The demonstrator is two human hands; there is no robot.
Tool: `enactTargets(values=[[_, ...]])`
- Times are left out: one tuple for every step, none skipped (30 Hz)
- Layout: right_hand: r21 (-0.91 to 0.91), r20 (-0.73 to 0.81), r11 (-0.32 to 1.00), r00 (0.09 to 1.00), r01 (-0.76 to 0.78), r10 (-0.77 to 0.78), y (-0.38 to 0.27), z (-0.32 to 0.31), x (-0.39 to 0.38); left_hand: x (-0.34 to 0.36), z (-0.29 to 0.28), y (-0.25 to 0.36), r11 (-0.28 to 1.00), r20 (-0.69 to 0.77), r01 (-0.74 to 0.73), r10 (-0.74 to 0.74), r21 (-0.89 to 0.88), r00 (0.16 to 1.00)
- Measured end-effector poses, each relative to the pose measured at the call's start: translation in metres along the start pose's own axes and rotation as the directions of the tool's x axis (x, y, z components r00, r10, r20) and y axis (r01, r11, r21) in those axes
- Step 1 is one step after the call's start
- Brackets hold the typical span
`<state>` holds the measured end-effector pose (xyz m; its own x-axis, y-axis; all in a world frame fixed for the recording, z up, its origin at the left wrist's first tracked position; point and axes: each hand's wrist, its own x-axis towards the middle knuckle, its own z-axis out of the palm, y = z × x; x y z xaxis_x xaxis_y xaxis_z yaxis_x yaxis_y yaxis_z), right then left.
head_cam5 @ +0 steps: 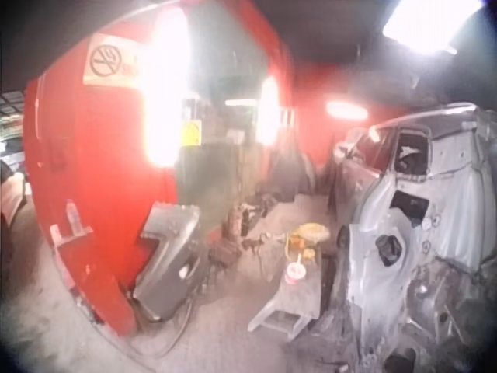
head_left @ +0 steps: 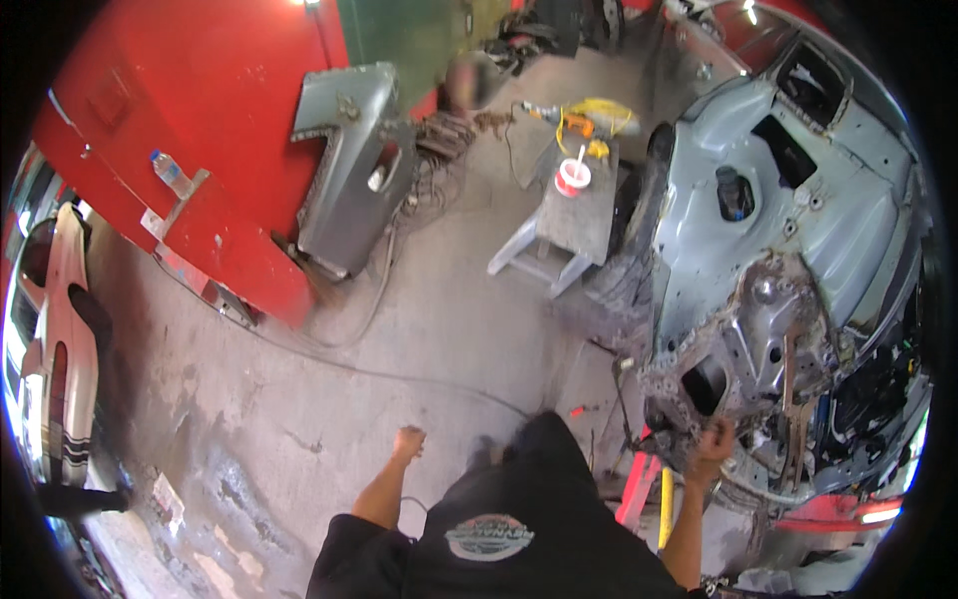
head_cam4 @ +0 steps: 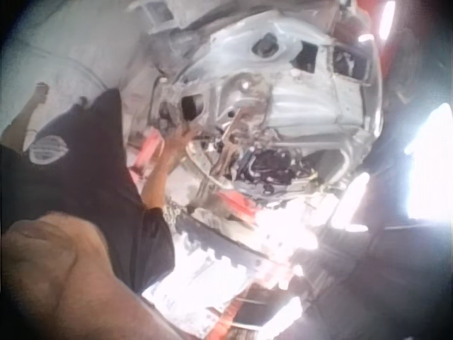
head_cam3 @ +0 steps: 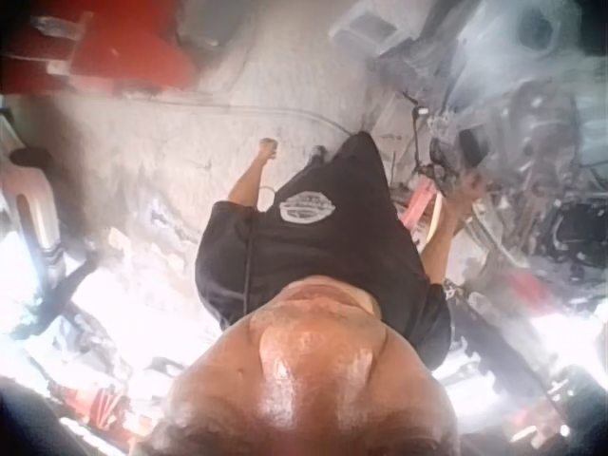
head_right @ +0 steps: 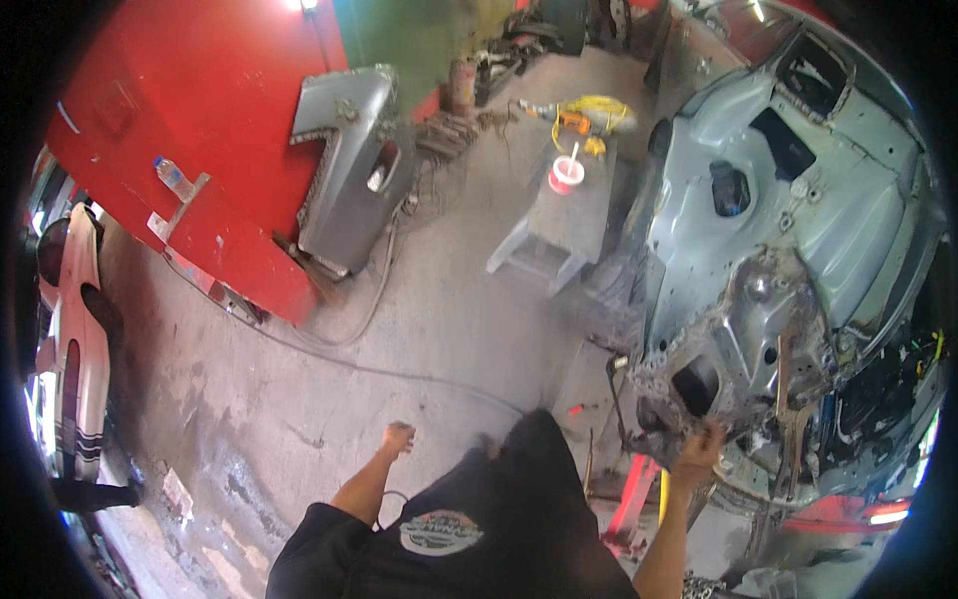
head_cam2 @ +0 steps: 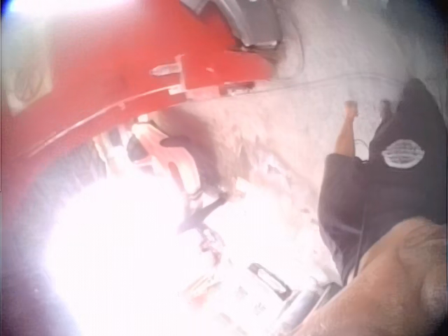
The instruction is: The person uses a cutting torch to heat and cut sections of a car frame rail, then removes a metal bracket and fits it into place on the frame. The person works while kneeling on the floor in a repair shop.
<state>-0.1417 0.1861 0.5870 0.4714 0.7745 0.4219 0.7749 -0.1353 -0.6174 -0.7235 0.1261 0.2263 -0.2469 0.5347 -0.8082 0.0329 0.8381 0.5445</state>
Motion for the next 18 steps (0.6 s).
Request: enactTargets(values=[[0.020,0.148,0.999,0.988,-0.037,0.034,-0.019,0.022,-0.014,0.015,-0.002,-0.019,0.990,0.064,-0.108,0.103,0.090,0.993],[0.177,0.252,0.981,0.960,0.074,-0.118,-0.044,0.049,-0.025,0.042,-0.010,-0.042,0.961,0.125,-0.215,0.195,0.173,0.973],[0.206,0.420,0.978,0.901,0.025,-0.112,-0.040,0.074,-0.032,0.039,-0.003,-0.023,0.977,0.082,-0.175,0.166,0.119,0.983],[0.231,0.576,0.972,0.810,-0.036,-0.107,-0.032,0.097,-0.042,0.028,0.002,0.001,0.989,0.038,-0.137,0.134,0.060,0.990],[0.217,0.651,0.974,0.753,-0.062,-0.097,-0.034,0.115,-0.050,0.010,0.008,0.028,0.995,-0.005,-0.098,0.098,-0.005,0.995],[0.221,0.714,0.972,0.692,-0.082,-0.104,-0.038,0.137,-0.050,0.010,0.008,0.045,0.996,0.006,-0.090,0.090,-0.024,0.996],[0.202,0.780,0.976,0.617,-0.083,-0.109,-0.036,0.156,-0.049,0.012,0.008,0.062,0.996,0.015,-0.084,0.085,-0.041,0.996],[0.185,0.833,0.979,0.541,-0.081,-0.113,-0.034,0.173,-0.045,0.014,0.007,0.078,0.996,0.007,-0.080,0.080,-0.038,0.997],[0.170,0.880,0.983,0.460,-0.077,-0.116,-0.032,0.188,-0.042,0.015,0.005,0.093,0.997,-0.001,-0.074,0.074,-0.036,0.997],[0.112,0.924,0.984,0.379,-0.135,-0.053,-0.038,0.201,-0.032,0.021,0.003,0.110,0.996,-0.013,-0.078,0.078,-0.038,0.997],[0.128,0.925,0.985,0.373,-0.118,-0.076,-0.026,0.221,-0.022,0.029,0.001,0.128,0.998,-0.011,-0.065,0.065,-0.026,0.998],[0.144,0.926,0.985,0.365,-0.100,-0.098,-0.007,0.246,-0.014,0.036,-0.003,0.143,0.999,-0.010,-0.051,0.051,-0.015,0.999],[0.159,0.930,0.983,0.346,-0.088,-0.119,0.004,0.266,-0.010,0.037,-0.013,0.150,1.000,-0.015,-0.025,0.025,-0.003,1.000],[0.119,0.943,0.970,0.329,-0.211,-0.044,-0.002,0.281,0.003,0.038,-0.023,0.160,1.000,-0.038,-0.009,0.010,0.007,0.999],[0.075,0.954,0.941,0.300,-0.330,0.029,-0.009,0.297,0.016,0.038,-0.035,0.169,1.000,-0.062,0.006,-0.005,0.016,0.998],[0.041,0.956,0.898,0.278,-0.437,0.092,-0.021,0.316,0.040,0.045,-0.045,0.195,1.000,-0.083,0.005,-0.003,0.024,0.997],[0.100,0.953,0.925,0.301,-0.367,0.017,-0.035,0.333,0.063,0.049,-0.054,0.216,1.000,-0.103,-0.006,0.006,-0.008,0.995],[0.158,0.946,0.943,0.319,-0.294,-0.059,-0.049,0.354,0.090,0.052,-0.065,0.237,0.999,-0.123,-0.019,0.014,-0.040,0.992]])
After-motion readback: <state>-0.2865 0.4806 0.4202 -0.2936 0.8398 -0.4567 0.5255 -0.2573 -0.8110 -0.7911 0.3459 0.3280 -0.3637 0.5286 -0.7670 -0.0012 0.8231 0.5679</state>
